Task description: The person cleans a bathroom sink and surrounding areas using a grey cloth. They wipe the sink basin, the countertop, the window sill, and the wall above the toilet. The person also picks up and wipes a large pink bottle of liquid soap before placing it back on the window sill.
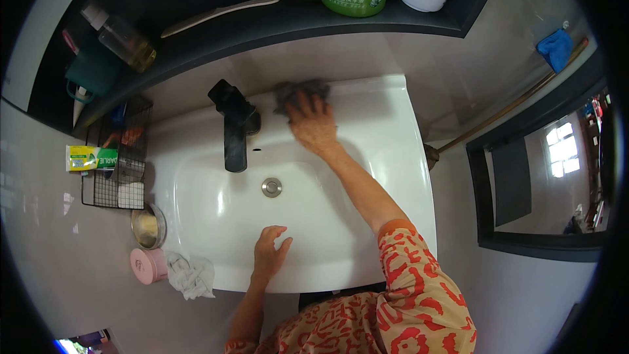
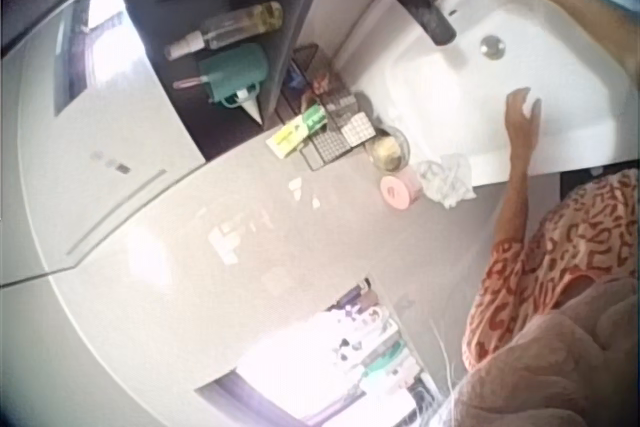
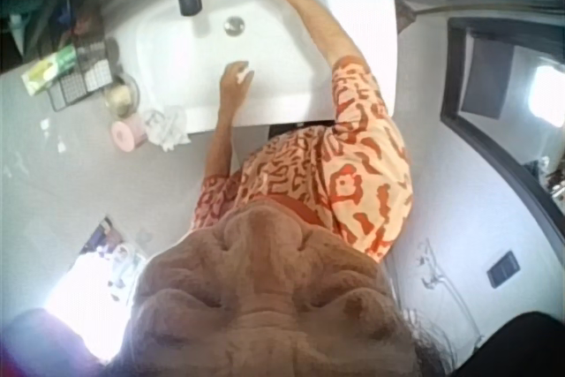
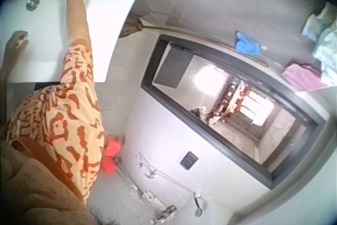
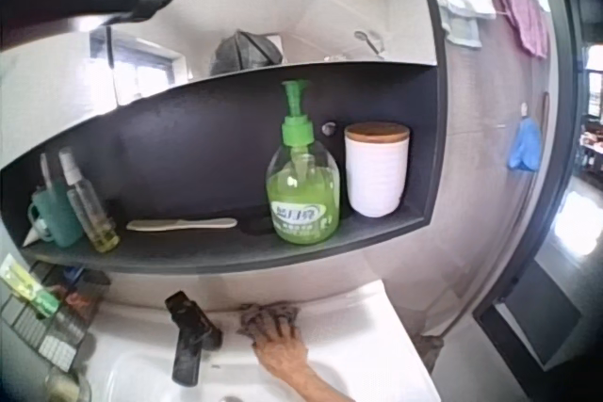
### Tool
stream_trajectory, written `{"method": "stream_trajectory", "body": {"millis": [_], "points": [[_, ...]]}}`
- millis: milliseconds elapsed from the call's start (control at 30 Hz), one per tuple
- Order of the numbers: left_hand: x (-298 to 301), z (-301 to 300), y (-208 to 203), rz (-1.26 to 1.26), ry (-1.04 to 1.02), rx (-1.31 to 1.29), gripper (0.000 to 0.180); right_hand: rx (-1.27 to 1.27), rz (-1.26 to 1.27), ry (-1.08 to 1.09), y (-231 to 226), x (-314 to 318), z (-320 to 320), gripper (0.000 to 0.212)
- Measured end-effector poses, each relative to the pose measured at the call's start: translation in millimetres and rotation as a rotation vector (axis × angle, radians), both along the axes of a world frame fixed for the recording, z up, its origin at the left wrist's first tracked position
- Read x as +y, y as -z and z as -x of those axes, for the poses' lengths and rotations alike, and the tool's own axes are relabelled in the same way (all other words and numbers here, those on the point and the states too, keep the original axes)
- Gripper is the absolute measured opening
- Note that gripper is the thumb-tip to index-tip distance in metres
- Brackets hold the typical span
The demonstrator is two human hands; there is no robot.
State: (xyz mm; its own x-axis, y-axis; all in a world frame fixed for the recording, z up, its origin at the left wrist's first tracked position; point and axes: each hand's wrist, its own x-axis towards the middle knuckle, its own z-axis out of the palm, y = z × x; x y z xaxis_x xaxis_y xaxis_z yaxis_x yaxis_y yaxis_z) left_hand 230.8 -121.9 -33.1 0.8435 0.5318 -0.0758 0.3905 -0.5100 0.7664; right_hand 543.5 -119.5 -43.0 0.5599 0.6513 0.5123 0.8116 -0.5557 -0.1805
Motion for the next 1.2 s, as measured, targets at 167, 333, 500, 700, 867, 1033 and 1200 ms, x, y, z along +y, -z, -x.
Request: {"method": "stream_trajectory", "body": {"millis": [167, 333, 500, 700, 867, 1033, 1200], "points": [[0.0, -2.8, -0.7, 0.014, 0.018, 0.026, 0.029, 0.014, 0.113, -0.434, -15.5, 3.2, -0.5, 0.041], [2.4, -4.8, 2.7, 0.005, 0.056, -0.005, 0.030, -0.008, 0.180, -0.213, -23.6, -53.4, -29.0, 0.040], [-9.3, -21.2, -6.6, -0.024, 0.109, -0.087, 0.029, 0.111, 0.202, -0.088, -23.3, -106.3, -37.7, 0.040], [-32.3, -41.1, -17.7, 0.090, 0.191, -0.114, 0.028, 0.129, 0.206, -0.137, -21.4, -155.9, -14.4, 0.034], [-42.4, -39.6, -18.2, 0.115, 0.298, -0.094, 0.027, 0.139, 0.237, -0.187, -25.7, -197.1, 20.1, 0.027], [-45.4, -29.2, -23.8, 0.154, 0.310, -0.045, 0.028, 0.210, 0.185, -0.199, -30.8, -233.9, 66.5, 0.023], [-44.0, -12.8, -24.4, 0.167, 0.312, -0.057, 0.027, 0.391, 0.039, -0.298, -38.2, -262.3, 111.9, 0.014]]}}
